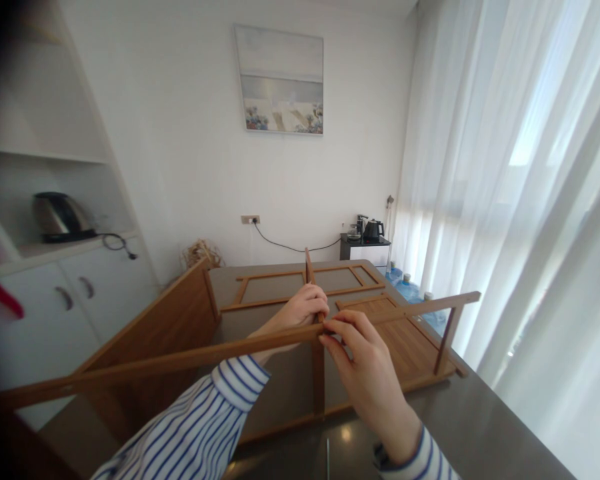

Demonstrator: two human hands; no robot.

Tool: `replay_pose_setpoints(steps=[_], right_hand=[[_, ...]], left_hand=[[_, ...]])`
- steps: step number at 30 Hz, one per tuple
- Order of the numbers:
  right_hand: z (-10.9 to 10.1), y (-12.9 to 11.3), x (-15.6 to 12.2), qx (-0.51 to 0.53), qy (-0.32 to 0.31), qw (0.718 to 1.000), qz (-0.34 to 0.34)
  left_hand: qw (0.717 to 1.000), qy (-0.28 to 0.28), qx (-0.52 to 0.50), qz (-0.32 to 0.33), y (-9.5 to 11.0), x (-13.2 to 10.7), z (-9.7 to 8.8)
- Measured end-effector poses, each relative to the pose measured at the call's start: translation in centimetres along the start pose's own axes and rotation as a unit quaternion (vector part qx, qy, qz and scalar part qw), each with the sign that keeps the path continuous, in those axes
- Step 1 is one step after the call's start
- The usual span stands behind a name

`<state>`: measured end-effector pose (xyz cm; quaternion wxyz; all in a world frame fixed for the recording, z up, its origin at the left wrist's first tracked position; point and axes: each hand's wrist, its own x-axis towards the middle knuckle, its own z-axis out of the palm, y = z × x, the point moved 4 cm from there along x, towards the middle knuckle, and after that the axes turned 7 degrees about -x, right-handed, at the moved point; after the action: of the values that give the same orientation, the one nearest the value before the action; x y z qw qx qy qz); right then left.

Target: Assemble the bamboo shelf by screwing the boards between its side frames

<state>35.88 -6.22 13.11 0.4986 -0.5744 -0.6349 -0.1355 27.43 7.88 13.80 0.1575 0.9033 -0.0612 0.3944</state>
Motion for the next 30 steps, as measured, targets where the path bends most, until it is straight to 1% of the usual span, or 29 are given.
replay_pose_setpoints(steps=[4,12,17,21,30], right_hand=[[-0.1,-0.02,-0.14,0.002,-0.003,1.0,0.0],[-0.19,0.26,-0.4,0.004,-0.01,1.0,-0.009],[-0.26,0.29,-0.56,0.0,-0.015,1.0,-0.008],[-0.3,0.36,-0.51,0.007,-0.008,1.0,-0.017],[-0.36,0.33,-0.43,0.006,-0.012,1.0,-0.017]], left_hand=[[1.0,-0.006,0.002,-0.006,0.04,-0.01,0.02],[1.0,0.001,0.004,-0.018,0.41,-0.14,-0.26],[1.0,0.002,0.006,-0.014,0.69,-0.1,-0.38],[1.0,-0.003,0.009,-0.021,0.55,-0.15,-0.27],[1.0,0.002,-0.002,-0.006,0.77,-0.18,-0.21]])
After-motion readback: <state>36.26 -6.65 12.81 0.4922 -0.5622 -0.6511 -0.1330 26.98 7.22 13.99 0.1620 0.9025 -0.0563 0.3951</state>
